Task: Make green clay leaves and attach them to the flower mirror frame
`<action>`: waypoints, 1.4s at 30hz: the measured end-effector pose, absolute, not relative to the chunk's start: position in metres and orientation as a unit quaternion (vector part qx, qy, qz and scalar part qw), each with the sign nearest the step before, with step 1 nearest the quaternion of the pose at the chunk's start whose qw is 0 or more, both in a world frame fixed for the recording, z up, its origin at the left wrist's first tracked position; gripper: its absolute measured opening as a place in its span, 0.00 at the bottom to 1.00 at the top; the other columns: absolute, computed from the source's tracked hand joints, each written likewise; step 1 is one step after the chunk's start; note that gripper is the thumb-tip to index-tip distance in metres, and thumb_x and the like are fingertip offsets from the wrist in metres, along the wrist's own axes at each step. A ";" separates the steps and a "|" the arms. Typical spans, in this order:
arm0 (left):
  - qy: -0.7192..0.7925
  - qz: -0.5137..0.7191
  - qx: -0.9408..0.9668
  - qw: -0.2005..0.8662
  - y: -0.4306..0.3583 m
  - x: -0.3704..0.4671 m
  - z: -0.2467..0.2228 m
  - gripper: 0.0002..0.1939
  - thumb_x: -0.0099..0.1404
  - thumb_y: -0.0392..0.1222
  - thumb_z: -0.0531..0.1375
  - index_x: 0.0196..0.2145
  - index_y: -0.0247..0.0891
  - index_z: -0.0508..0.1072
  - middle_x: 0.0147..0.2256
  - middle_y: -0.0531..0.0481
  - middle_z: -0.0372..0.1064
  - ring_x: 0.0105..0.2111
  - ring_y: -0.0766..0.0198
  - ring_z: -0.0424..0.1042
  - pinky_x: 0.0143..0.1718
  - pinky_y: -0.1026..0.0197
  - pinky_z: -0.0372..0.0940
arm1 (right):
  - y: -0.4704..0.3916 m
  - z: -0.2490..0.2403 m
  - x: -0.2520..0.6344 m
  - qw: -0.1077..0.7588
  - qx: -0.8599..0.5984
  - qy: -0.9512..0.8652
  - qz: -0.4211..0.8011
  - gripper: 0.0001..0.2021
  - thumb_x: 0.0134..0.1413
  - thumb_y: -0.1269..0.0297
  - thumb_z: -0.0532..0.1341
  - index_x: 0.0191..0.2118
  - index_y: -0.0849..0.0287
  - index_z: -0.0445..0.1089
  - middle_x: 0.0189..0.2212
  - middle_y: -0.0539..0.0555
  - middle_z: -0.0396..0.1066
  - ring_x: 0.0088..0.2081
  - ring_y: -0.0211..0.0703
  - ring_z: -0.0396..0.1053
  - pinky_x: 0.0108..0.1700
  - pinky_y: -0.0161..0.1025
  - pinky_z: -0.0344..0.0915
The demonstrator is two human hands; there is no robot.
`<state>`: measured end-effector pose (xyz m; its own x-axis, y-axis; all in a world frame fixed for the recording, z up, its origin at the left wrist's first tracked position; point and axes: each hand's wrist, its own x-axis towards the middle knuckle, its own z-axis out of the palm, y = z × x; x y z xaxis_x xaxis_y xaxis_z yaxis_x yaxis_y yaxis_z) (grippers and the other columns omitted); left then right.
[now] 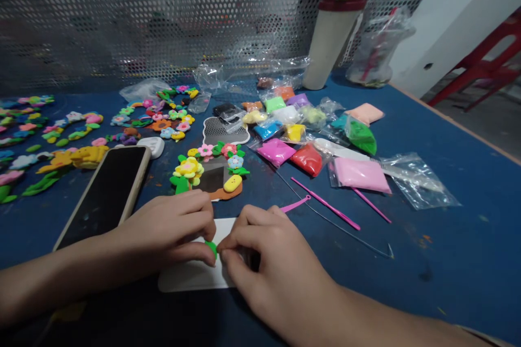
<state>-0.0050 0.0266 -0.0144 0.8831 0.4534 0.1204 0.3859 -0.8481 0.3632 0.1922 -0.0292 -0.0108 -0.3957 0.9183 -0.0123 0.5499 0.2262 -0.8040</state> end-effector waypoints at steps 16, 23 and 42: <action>0.221 0.098 0.957 0.158 0.026 -0.005 -0.015 0.14 0.62 0.51 0.59 0.31 0.37 0.66 0.31 0.53 0.61 0.30 0.64 0.61 0.28 0.65 0.52 | -0.030 -0.012 0.192 0.239 -0.480 -0.762 0.363 0.10 0.53 0.77 0.56 0.27 0.59 0.69 0.28 0.49 0.66 0.31 0.39 0.63 0.34 0.39 0.57; 0.207 0.106 0.964 0.131 0.026 -0.006 -0.016 0.16 0.66 0.53 0.53 0.31 0.37 0.67 0.31 0.52 0.61 0.29 0.63 0.61 0.27 0.64 0.52 | -0.028 -0.014 0.194 0.235 -0.471 -0.781 0.336 0.10 0.54 0.78 0.54 0.28 0.59 0.68 0.29 0.50 0.65 0.31 0.39 0.62 0.35 0.41 0.56; 0.244 0.110 0.945 0.189 0.026 -0.007 -0.015 0.03 0.64 0.41 0.60 0.36 0.43 0.73 0.33 0.54 0.61 0.30 0.67 0.62 0.28 0.66 0.53 | -0.024 -0.012 0.194 0.266 -0.481 -0.762 0.343 0.11 0.54 0.81 0.54 0.29 0.59 0.68 0.29 0.50 0.66 0.32 0.38 0.66 0.34 0.36 0.62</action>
